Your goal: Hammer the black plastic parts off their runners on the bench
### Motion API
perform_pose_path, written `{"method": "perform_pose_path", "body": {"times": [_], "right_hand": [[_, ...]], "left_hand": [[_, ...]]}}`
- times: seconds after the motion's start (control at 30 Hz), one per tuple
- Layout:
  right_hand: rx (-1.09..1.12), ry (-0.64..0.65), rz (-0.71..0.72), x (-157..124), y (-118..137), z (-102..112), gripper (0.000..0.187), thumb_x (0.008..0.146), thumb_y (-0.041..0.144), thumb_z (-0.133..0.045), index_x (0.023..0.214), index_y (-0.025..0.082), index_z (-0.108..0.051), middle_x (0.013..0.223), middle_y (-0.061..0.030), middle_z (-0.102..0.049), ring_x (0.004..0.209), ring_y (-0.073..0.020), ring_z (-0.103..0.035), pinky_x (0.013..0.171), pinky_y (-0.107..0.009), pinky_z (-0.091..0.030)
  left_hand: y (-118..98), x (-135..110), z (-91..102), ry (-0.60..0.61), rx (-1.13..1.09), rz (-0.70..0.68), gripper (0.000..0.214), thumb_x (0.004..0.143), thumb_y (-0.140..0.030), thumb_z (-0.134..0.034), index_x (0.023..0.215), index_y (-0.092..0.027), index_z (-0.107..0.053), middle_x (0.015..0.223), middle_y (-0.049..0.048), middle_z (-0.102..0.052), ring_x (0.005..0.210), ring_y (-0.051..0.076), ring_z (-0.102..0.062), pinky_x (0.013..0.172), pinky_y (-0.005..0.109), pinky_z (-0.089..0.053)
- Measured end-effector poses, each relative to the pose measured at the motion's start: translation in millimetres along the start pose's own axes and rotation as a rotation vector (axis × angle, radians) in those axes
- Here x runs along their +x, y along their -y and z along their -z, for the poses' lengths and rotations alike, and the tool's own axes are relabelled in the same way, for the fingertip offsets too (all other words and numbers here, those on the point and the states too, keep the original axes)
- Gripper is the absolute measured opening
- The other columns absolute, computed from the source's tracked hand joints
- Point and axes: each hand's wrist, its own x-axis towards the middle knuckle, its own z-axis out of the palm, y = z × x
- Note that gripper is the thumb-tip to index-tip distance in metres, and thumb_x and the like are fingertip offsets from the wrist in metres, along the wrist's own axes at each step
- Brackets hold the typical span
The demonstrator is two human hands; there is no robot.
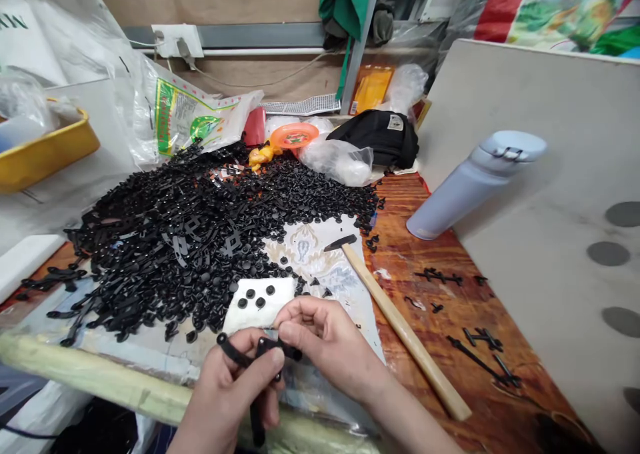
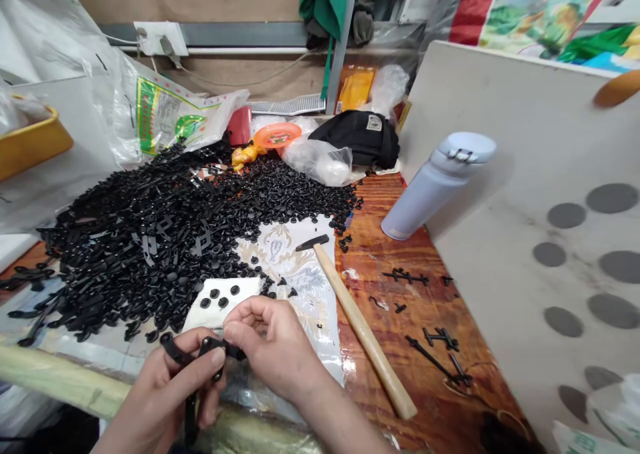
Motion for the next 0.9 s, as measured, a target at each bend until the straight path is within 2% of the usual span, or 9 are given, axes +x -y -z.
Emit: {"method": "perform_pose_path", "body": {"times": [0.23,0.3,0.47,0.53,0.6,0.67,0.73,0.8,0.9], "right_hand": [[0.028,0.022,-0.022,5,-9,2,0.022,0.075,0.036,-0.064,0.072,0.015,-0.060,0.065,0.0013,-0.055,0.060,-0.0110,-0.048,0.058,-0.023,-0.038],[-0.009,-0.023,0.023,7,-8,5,0.021,0.077,0.037,-0.063,0.074,0.015,-0.061,0.066,0.0013,-0.055,0.060,-0.0113,-0.048,0.057,-0.023,-0.039],[-0.221,-0.268,0.215,11,-3,27,0.024,0.083,0.040,-0.057,0.091,0.018,-0.063,0.077,-0.0025,-0.061,0.068,-0.0157,-0.055,0.060,-0.026,-0.044],[-0.454,-0.415,0.309,12,-4,45,0.025,0.084,0.037,-0.055,0.096,0.018,-0.064,0.084,-0.0052,-0.063,0.074,-0.0185,-0.058,0.068,-0.030,-0.046],[-0.802,-0.609,0.345,13,-6,67,0.028,0.083,0.034,-0.055,0.104,0.018,-0.064,0.093,-0.0080,-0.063,0.085,-0.0220,-0.057,0.080,-0.036,-0.045],[-1.095,-0.730,0.146,15,-10,88,0.035,0.081,0.034,-0.057,0.111,0.017,-0.062,0.096,-0.0102,-0.061,0.090,-0.0251,-0.057,0.082,-0.039,-0.043],[-1.214,-0.741,-0.043,16,-15,101,0.035,0.078,0.034,-0.062,0.107,0.016,-0.063,0.093,-0.0110,-0.061,0.090,-0.0272,-0.057,0.078,-0.038,-0.043],[-1.234,-0.732,-0.114,18,-19,104,0.026,0.075,0.030,-0.065,0.098,0.017,-0.065,0.087,-0.0096,-0.062,0.083,-0.0271,-0.058,0.070,-0.036,-0.042],[-1.226,-0.749,-0.122,18,-20,99,0.010,0.075,0.023,-0.061,0.083,0.019,-0.064,0.074,-0.0061,-0.060,0.070,-0.0243,-0.058,0.063,-0.033,-0.040]], "left_hand": [[-3,2,7.5,-0.016,-0.023,0.053,0.030,0.069,-0.042,-0.074,0.068,-0.017,-0.058,0.046,-0.0020,-0.060,0.029,0.005,-0.044,0.034,0.014,-0.027],[-2,5,14.6,-0.026,-0.016,0.058,0.032,0.067,-0.044,-0.074,0.066,-0.017,-0.058,0.045,-0.0015,-0.060,0.026,0.005,-0.044,0.032,0.014,-0.024],[5,14,37.5,-0.092,-0.052,0.075,0.034,0.064,-0.044,-0.076,0.064,-0.016,-0.057,0.043,-0.0027,-0.059,0.024,0.005,-0.043,0.029,0.013,-0.025],[7,15,42.3,-0.094,-0.083,0.085,0.034,0.063,-0.044,-0.076,0.063,-0.016,-0.056,0.042,-0.0035,-0.057,0.023,0.005,-0.041,0.027,0.013,-0.023],[8,15,43.1,-0.088,-0.100,0.081,0.035,0.064,-0.044,-0.075,0.061,-0.016,-0.055,0.041,-0.0036,-0.057,0.023,0.005,-0.040,0.026,0.013,-0.023],[7,13,41.8,-0.086,-0.108,0.076,0.035,0.065,-0.044,-0.075,0.060,-0.016,-0.054,0.041,-0.0034,-0.057,0.022,0.005,-0.039,0.026,0.013,-0.023],[5,11,40.7,-0.090,-0.108,0.070,0.034,0.065,-0.043,-0.074,0.060,-0.016,-0.053,0.040,-0.0032,-0.056,0.023,0.004,-0.038,0.026,0.012,-0.023],[5,11,41.4,-0.086,-0.108,0.065,0.034,0.065,-0.043,-0.074,0.060,-0.017,-0.053,0.040,-0.0031,-0.056,0.023,0.004,-0.037,0.027,0.012,-0.022],[9,13,45.2,-0.067,-0.115,0.052,0.033,0.066,-0.044,-0.073,0.063,-0.017,-0.054,0.040,-0.0033,-0.056,0.023,0.005,-0.038,0.026,0.013,-0.023]]}}
